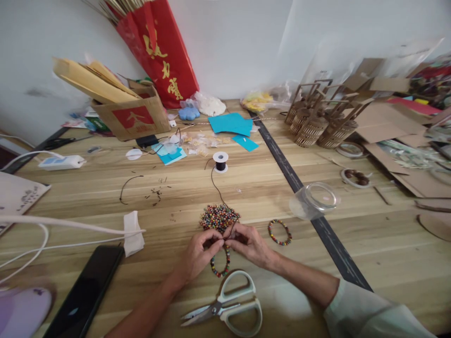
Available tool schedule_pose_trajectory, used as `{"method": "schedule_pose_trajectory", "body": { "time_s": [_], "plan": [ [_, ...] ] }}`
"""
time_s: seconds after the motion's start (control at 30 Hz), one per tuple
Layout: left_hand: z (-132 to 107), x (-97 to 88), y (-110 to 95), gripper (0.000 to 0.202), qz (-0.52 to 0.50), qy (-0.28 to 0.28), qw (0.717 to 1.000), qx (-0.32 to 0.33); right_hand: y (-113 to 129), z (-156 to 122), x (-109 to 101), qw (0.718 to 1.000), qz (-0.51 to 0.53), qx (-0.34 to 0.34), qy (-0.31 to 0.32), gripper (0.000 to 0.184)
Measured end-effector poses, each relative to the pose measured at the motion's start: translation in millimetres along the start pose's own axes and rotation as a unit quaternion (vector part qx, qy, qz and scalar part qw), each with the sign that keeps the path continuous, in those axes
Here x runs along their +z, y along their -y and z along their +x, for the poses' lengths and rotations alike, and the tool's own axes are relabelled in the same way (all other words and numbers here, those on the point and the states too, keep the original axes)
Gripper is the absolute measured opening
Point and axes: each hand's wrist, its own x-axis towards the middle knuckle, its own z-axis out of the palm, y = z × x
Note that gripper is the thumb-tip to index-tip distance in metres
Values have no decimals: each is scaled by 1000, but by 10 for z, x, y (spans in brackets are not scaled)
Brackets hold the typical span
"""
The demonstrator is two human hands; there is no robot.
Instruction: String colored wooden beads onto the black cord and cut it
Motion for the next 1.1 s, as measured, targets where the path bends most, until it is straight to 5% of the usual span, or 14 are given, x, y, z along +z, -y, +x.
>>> {"method": "schedule_pose_trajectory", "body": {
  "time_s": [0.8,1.1],
  "plan": [
    [-5,41,26,20,-31,-13,999,-34,-13,-5,-16,998,-53,-13,-26,25],
    [-17,34,52,13,23,-10,1000,-7,17,4,-20,995,53,58,-56,35]
  ]
}}
